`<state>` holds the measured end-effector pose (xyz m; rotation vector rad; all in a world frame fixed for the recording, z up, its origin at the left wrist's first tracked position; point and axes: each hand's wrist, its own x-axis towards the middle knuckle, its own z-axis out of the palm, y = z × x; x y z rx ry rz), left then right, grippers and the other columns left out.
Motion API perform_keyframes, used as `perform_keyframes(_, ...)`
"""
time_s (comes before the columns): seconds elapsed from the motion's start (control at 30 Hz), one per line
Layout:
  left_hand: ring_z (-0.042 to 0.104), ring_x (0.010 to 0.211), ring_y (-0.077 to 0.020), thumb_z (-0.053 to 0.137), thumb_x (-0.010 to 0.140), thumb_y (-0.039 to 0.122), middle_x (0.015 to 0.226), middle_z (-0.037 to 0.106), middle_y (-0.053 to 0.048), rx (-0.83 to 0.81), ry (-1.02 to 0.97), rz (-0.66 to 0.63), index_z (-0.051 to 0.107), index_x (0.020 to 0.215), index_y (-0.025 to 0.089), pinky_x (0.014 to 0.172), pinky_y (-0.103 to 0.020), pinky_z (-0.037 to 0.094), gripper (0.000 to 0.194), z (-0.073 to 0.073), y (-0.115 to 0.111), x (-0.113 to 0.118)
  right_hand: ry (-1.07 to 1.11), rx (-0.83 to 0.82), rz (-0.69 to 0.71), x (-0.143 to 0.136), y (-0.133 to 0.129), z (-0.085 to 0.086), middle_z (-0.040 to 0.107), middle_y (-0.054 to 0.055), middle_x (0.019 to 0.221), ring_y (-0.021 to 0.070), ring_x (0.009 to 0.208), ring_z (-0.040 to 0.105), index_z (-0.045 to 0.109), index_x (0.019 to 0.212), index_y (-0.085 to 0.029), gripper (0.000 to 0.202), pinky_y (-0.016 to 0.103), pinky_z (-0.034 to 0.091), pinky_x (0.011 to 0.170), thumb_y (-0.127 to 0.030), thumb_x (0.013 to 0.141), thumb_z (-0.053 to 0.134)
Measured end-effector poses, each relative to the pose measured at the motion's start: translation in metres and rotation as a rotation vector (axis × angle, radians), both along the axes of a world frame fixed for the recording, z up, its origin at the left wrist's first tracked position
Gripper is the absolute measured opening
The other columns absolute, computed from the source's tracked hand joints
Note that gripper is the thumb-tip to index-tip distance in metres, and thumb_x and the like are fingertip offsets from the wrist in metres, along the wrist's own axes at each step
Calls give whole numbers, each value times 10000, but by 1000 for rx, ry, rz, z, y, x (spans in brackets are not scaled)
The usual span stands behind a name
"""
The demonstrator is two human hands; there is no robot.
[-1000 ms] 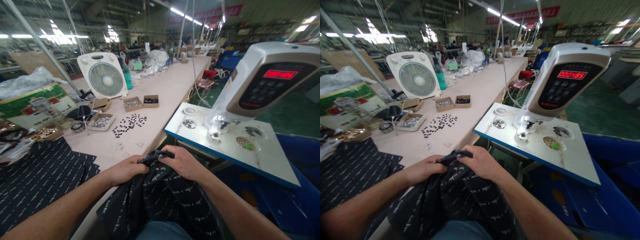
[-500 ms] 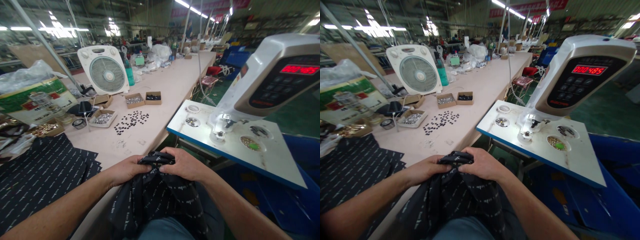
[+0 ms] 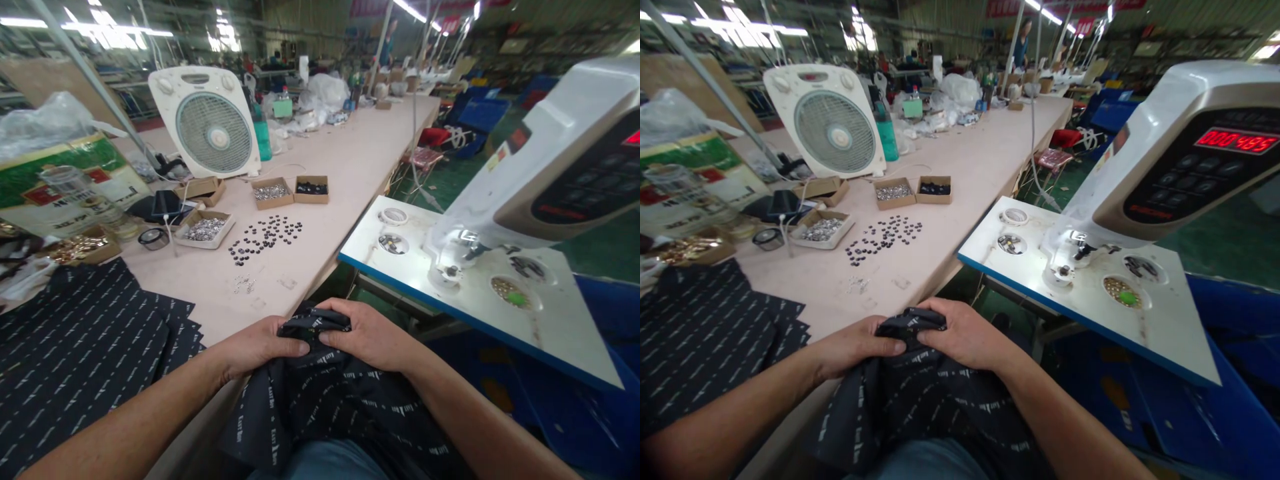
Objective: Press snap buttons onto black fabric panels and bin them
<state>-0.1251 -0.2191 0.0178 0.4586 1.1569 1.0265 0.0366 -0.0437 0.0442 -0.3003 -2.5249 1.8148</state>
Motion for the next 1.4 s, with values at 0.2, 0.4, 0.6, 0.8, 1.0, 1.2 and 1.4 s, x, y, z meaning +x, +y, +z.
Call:
perform_keyframes(0.2, 674, 756, -155, 842, 631, 221, 865, 758, -63, -22, -113, 114, 736, 942, 103, 781, -251, 502, 349, -11, 0, 1, -32, 17, -43, -11, 2, -5, 738, -19, 1035, 183, 955, 672, 699, 1111, -235, 291, 298, 478, 874, -202, 823, 728)
perform_keyframes(0.4, 670, 801, -183, 860, 642, 272, 880, 747, -90, 48, -158, 196, 730, 1012, 97, 824, -289, 489, 430, -27, 5, 5, -120, 18, -11, -21, 14, -6, 737, -4, 1048, 211, 960, 674, 703, 1124, -237, 329, 317, 490, 872, -266, 799, 752)
perform_keyframes(0.6, 536, 666, -125, 791, 700, 308, 765, 656, -41, 153, -14, 197, 720, 893, 85, 685, -248, 414, 303, -41, 13, 8, -121, -2, 30, -52, 43, -4, 720, 34, 1101, 217, 987, 660, 683, 1204, -241, 430, 327, 501, 873, -443, 828, 728)
perform_keyframes(0.8, 345, 557, -72, 577, 668, 146, 601, 406, 43, 204, 230, 35, 563, 658, 134, 499, -210, 226, 21, -62, 17, 18, -84, 376, -296, -149, 68, -42, 735, 8, 801, 166, 740, 667, 736, 975, -200, 196, 269, 494, 704, -337, 869, 643)
perform_keyframes(1.0, 329, 565, -63, 611, 638, 198, 603, 380, 53, 210, 326, -48, 538, 608, 146, 484, -199, 198, 95, -82, 19, 16, -126, 642, -397, -214, 83, -73, 737, 29, 852, 195, 806, 650, 750, 953, -216, 165, 288, 457, 747, -272, 855, 630)
perform_keyframes(1.2, 348, 574, -74, 588, 629, 203, 601, 391, 50, 221, 305, -79, 515, 586, 158, 489, -213, 209, 96, -81, 22, 17, -150, 727, -394, -224, 79, -75, 739, 55, 916, 221, 885, 637, 738, 861, -216, 160, 294, 434, 748, -228, 852, 579)
perform_keyframes(1.4, 374, 539, -79, 571, 637, 166, 563, 397, 48, 191, 611, -55, 480, 563, 169, 457, -231, 179, 118, -71, 15, 25, -132, 617, -442, -205, 64, -49, 755, 48, 894, 197, 859, 663, 707, 809, -194, 154, 274, 463, 750, -207, 843, 557)
